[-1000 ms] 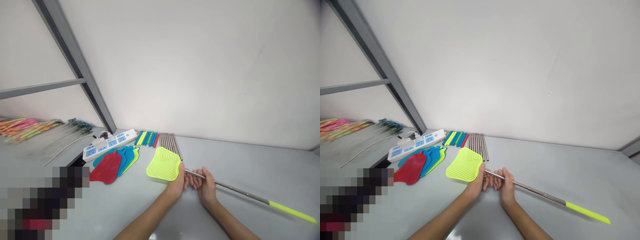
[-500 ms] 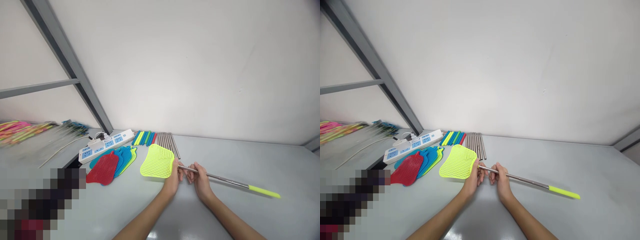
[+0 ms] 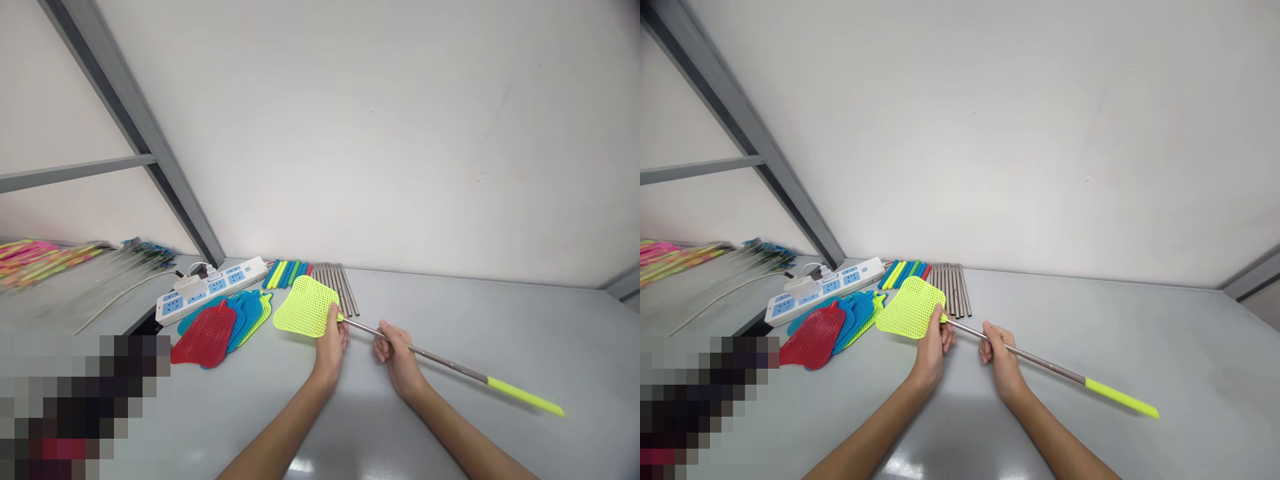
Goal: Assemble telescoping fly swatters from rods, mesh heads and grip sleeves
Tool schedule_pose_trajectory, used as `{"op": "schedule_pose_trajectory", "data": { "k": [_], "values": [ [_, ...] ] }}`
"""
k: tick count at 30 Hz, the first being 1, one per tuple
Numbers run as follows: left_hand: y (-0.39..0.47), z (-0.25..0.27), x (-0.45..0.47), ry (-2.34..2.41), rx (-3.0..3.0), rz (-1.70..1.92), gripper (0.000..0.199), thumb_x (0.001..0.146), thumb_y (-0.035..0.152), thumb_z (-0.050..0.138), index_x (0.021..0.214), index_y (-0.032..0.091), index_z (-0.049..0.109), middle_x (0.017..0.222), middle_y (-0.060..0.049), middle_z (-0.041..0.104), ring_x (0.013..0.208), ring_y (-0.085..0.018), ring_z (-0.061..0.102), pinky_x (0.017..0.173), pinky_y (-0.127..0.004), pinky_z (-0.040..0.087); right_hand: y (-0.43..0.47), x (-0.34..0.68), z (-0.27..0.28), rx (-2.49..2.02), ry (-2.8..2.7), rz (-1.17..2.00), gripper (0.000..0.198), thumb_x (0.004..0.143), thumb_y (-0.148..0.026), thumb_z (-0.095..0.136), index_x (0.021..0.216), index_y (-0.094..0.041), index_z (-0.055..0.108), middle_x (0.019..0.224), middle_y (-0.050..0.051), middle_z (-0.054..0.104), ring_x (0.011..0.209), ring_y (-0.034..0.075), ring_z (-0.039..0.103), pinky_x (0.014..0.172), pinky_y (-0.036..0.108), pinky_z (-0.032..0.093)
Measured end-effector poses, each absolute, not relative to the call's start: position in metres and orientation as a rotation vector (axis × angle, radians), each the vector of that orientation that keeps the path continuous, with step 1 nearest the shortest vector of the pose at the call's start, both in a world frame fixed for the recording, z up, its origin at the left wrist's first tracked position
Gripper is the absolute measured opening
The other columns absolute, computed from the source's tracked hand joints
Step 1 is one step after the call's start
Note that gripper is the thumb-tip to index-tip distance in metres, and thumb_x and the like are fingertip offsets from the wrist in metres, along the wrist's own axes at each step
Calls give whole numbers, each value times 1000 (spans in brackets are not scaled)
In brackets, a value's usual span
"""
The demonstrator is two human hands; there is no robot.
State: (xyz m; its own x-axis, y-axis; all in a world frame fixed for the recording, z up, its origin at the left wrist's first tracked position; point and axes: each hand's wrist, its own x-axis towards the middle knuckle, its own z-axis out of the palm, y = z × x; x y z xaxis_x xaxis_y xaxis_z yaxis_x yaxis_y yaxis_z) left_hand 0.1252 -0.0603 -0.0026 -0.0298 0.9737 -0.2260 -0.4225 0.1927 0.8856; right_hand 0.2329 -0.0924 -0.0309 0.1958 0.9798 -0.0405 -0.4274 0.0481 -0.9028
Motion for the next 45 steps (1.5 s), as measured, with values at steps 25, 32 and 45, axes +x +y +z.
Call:
{"op": "schedule_pose_trajectory", "data": {
  "k": [25, 32, 45],
  "values": [
    [-42, 8, 104, 1053, 676, 1632, 27, 69, 41, 48, 58, 18, 41, 48, 7, 35, 35, -4, 31, 34, -17, 23, -92, 237, -24, -811, -592, 1309, 39, 78, -30, 44, 43, -18, 35, 42, -5, 29, 37, 8, 30, 42, 25, 20],
    [-39, 4, 103, 1085, 727, 1635, 32, 73, 41, 42, 51, 18, 38, 39, 7, 31, 33, -6, 29, 33, -18, 23, -93, 237, -25, -839, -815, 1387, 45, 82, -34, 34, 41, -17, 41, 40, -3, 34, 37, 9, 34, 43, 26, 23],
    [-41, 1, 105, 1167, 714, 1614, 32, 74, 41, 40, 51, 19, 36, 39, 8, 29, 32, -6, 29, 32, -19, 22, -94, 239, -23, -833, -829, 1415, 48, 82, -36, 33, 41, -16, 46, 41, -2, 37, 38, 10, 37, 45, 27, 26]
  ]
}}
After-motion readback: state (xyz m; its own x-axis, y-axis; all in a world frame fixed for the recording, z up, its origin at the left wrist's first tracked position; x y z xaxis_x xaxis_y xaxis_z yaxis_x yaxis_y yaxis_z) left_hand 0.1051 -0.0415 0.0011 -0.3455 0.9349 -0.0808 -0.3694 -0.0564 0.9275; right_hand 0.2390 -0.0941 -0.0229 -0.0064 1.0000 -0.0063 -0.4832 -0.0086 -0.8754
